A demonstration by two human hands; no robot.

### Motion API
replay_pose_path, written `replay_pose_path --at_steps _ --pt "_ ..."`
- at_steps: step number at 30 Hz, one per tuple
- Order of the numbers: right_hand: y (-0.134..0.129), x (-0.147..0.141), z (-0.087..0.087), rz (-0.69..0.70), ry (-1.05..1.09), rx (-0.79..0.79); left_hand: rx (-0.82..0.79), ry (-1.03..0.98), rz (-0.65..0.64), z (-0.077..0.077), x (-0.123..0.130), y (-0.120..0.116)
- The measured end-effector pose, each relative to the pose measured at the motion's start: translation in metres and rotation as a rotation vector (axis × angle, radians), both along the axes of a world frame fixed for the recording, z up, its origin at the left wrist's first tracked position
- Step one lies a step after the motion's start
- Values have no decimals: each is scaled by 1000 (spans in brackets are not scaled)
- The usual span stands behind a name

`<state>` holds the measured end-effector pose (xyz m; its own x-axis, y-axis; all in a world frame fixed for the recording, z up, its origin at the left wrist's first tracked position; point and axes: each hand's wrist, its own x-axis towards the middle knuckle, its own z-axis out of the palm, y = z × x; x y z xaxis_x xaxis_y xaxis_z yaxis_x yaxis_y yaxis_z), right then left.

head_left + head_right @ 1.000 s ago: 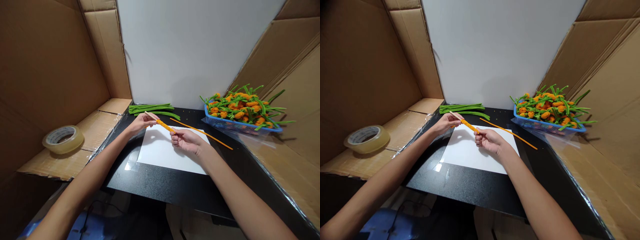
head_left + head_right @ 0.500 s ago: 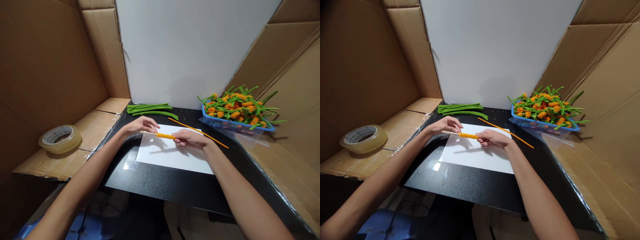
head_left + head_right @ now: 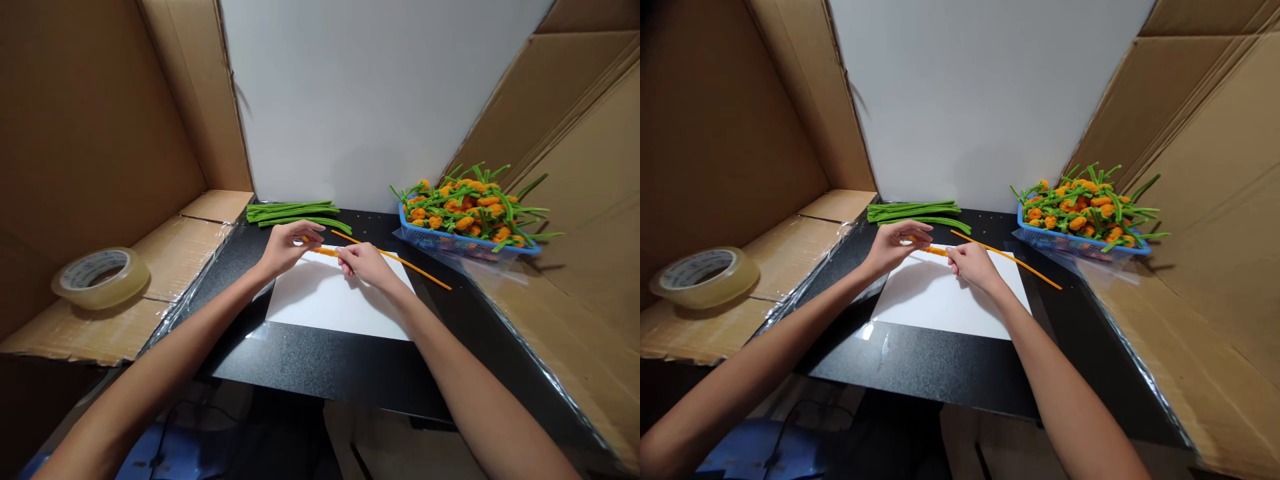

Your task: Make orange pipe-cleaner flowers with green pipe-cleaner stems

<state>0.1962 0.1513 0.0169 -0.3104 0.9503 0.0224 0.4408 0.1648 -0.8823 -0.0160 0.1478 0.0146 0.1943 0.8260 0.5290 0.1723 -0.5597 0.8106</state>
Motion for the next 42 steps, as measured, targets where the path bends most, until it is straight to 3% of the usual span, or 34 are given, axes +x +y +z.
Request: replay_pose_path --at_steps 7,13,17,20,25,29,34,37,39,42 --pt "6 -3 -10 -197 438 -200 -98 -254 141 -4 0 8" --pt "-2 -10 -2 -286 768 -476 1 -425 231 -5 18 -6" --pt "-6 -17 0 -294 875 -585 -38 -509 230 -5 23 -8" --pt "-5 -16 -3 -222 900 -573 -133 -530 193 -7 15 1" --pt "9 8 -12 113 638 -299 -292 -443 -46 -14 -14 20" --pt "19 30 -12 261 299 -165 -400 -268 -89 -19 -30 27" --pt "17 41 7 357 -57 -9 -436 -190 -78 -8 -29 25" --pt "12 41 18 380 -193 95 -436 -105 -161 2 -32 24" --pt "10 39 20 398 -292 149 -455 -14 -233 5 -33 23" --pt "7 31 16 401 -421 263 -433 -10 -211 3 -28 21"
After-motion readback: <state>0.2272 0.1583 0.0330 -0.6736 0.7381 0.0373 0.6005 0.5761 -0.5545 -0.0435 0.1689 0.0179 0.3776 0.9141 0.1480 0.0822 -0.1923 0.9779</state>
